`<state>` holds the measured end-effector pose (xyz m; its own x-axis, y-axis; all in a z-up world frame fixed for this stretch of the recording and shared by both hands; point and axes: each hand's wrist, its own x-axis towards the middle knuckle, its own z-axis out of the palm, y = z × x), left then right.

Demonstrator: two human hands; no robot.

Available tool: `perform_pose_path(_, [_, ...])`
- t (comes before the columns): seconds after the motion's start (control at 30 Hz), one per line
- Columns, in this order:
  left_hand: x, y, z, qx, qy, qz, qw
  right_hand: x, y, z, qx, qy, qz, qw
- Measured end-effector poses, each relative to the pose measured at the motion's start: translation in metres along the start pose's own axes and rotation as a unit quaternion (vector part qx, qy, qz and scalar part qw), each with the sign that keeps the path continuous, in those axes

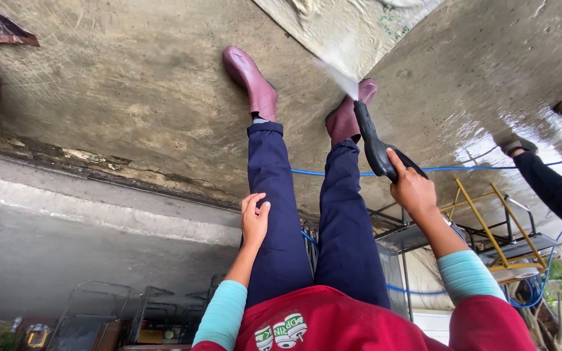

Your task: The person uses a high-pressure water spray gun to clean a large floral-patterned rug laid on a concrete floor. They systematically spray the rug's surface and edges, occasionally lifting sections with their hand to rinse the underside and the floor beneath.

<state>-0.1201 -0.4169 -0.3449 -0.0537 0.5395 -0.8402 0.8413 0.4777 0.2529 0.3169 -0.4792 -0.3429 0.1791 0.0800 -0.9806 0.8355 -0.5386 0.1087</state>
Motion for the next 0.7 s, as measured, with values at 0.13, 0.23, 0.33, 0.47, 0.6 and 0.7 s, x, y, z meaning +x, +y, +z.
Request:
perform_pose_path(0.13, [0.002, 0.002, -0.004, -0.002, -0.004, -0.008, 1.000, -0.002, -0.003, -0.006, -0.021, -0.022, 0.002, 1.000])
perform_pose_path(0.23, [0.001, 0.006, -0.007, -0.005, -0.009, -0.022, 1.000, -0.018, -0.013, -0.020, 0.000, -0.009, -0.003, 1.000])
perform_pose_path(0.33, [0.001, 0.004, -0.006, -0.021, -0.011, -0.026, 0.999, -0.007, -0.001, -0.004, 0.013, -0.029, 0.008, 0.999])
perform_pose_path(0.47, [0.007, 0.005, -0.009, -0.024, -0.008, -0.018, 1.000, 0.008, 0.014, 0.009, -0.005, -0.055, 0.043, 0.998])
perform_pose_path(0.6, [0.005, 0.005, -0.008, -0.021, -0.014, -0.021, 0.999, 0.005, 0.023, 0.014, -0.011, -0.062, 0.059, 0.996])
perform_pose_path(0.7, [0.005, 0.003, -0.007, -0.013, -0.014, -0.024, 1.000, 0.015, 0.024, 0.018, -0.012, -0.055, 0.049, 0.997])
